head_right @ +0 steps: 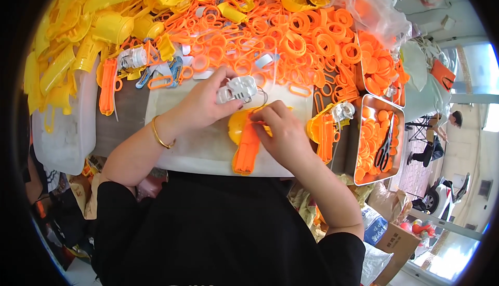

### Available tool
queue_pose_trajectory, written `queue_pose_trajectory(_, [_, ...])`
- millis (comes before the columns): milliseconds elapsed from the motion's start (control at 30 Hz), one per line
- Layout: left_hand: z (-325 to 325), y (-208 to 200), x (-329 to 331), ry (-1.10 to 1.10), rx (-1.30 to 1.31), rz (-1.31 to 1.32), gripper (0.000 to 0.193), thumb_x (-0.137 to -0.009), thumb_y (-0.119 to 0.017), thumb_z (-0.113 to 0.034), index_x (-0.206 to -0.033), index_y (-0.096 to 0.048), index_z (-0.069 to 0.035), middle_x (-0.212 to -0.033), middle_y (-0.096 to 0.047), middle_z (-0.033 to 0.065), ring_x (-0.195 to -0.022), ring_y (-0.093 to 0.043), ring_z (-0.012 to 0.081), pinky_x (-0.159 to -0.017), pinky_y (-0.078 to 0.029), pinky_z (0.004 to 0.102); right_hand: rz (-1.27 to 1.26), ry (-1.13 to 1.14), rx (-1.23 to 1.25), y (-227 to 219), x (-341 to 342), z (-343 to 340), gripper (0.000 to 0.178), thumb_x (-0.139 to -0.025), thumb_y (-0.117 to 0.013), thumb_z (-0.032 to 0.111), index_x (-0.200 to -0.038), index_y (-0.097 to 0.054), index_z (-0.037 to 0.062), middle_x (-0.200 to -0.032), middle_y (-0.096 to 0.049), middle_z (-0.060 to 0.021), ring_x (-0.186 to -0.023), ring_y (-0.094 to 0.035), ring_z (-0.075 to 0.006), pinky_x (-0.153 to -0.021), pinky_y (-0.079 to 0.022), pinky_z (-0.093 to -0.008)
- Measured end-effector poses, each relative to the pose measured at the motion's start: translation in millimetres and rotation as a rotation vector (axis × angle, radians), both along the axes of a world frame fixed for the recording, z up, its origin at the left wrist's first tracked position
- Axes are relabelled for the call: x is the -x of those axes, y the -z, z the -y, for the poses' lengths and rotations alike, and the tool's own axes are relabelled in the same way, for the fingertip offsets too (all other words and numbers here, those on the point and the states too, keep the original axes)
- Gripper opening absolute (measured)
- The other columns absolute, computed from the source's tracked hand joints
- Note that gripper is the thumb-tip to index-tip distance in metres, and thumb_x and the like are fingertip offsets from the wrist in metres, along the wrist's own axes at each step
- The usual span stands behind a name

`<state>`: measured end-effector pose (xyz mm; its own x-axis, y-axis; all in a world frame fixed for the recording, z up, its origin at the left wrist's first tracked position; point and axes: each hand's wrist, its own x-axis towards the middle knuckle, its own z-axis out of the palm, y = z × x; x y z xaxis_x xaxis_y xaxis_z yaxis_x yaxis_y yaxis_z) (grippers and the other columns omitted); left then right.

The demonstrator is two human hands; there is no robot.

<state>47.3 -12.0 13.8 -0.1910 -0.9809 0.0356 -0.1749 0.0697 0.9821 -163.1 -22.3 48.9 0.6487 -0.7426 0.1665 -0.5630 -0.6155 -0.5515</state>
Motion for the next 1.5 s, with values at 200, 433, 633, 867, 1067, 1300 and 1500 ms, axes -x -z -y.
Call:
queue_pose_trajectory(200, [3.1, -25.9, -28.9, -0.083, 0.014, 0.005, 0.043, -0.078, -0.070, -0.012, -0.116, -0.050, -0.004, -0.097, -0.061, 0.0088, -0.083, -0.061, 0.0134, -0.069, -0.050, 0.0278, 0.111, 0.044, -0.014, -21.4, -22.3, 25.2, 0.020, -0.077, -0.072, 0.006, -0.094, -0.062, 0.0047, -0.091, -0.057, -0.0076, -0.072, -0.060, -0.0179, -0.069, -0.050, -0.0291])
queue_pose_trajectory(433, [-5.7, -22.7, -43.0, -0.107, 0.136, -0.109, 0.038, -0.082, -0.052, 0.006, -0.117, -0.053, -0.007, -0.101, -0.057, 0.0033, -0.081, -0.056, 0.0090, -0.064, -0.046, 0.0232, 0.163, 0.071, -0.453, -17.1, -31.2, 35.8, 0.018, -0.084, -0.068, 0.011, -0.099, -0.063, 0.0014, -0.086, -0.066, -0.0076, -0.078, -0.062, -0.0106, -0.067, -0.049, -0.0250])
queue_pose_trajectory(633, [-7.6, -18.7, -39.8, -0.007, 0.062, -0.274, 0.048, -0.084, -0.042, 0.014, -0.126, -0.046, -0.010, -0.110, -0.053, 0.0037, -0.094, -0.055, 0.0084, -0.076, -0.047, 0.0245, 0.226, -0.027, -0.189, -15.6, -22.5, 26.4, 0.029, -0.082, -0.068, 0.007, -0.111, -0.062, 0.0039, -0.106, -0.064, -0.0084, -0.084, -0.062, -0.0141, -0.070, -0.050, -0.0257])
queue_pose_trajectory(867, [-12.6, -33.9, -27.1, -0.176, -0.289, -0.851, 0.051, -0.089, -0.048, 0.007, -0.136, -0.034, -0.009, -0.117, -0.053, 0.0053, -0.104, -0.057, 0.0154, -0.087, -0.049, 0.0311, 0.318, -0.187, -0.166, -26.4, -56.1, 34.6, 0.042, -0.077, -0.072, 0.003, -0.116, -0.059, 0.0049, -0.092, -0.061, -0.0078, -0.080, -0.062, -0.0163, -0.066, -0.051, -0.0264])
queue_pose_trajectory(1067, [-21.7, -24.5, -18.7, -0.274, -0.156, -0.764, 0.047, -0.095, -0.049, -0.009, -0.139, -0.034, -0.009, -0.127, -0.051, 0.0091, -0.111, -0.056, 0.0223, -0.096, -0.045, 0.0377, 0.474, -0.154, -0.150, -24.9, -50.7, 25.4, 0.025, -0.079, -0.067, -0.001, -0.104, -0.063, 0.0021, -0.090, -0.062, -0.0101, -0.082, -0.066, -0.0202, -0.075, -0.052, -0.0282])
queue_pose_trajectory(1300, [-6.0, -24.4, -17.6, -0.235, -0.211, -0.707, 0.040, -0.097, -0.049, -0.017, -0.135, -0.041, -0.009, -0.115, -0.056, 0.0020, -0.105, -0.056, 0.0125, -0.089, -0.048, 0.0292, 0.212, -0.033, 0.117, -11.2, -44.1, 37.5, 0.019, -0.080, -0.068, 0.008, -0.098, -0.064, 0.0049, -0.093, -0.063, -0.0109, -0.087, -0.062, -0.0247, -0.076, -0.050, -0.0343])
queue_pose_trajectory(1500, [6.4, -31.6, -25.4, -0.254, -0.038, -0.318, 0.042, -0.098, -0.049, -0.026, -0.136, -0.041, -0.012, -0.101, -0.057, -0.0013, -0.087, -0.056, 0.0069, -0.070, -0.049, 0.0232, 0.140, -0.094, -0.039, -0.5, -47.4, 58.9, 0.021, -0.081, -0.067, 0.008, -0.101, -0.065, 0.0049, -0.086, -0.066, -0.0091, -0.083, -0.062, -0.0245, -0.073, -0.049, -0.0355])
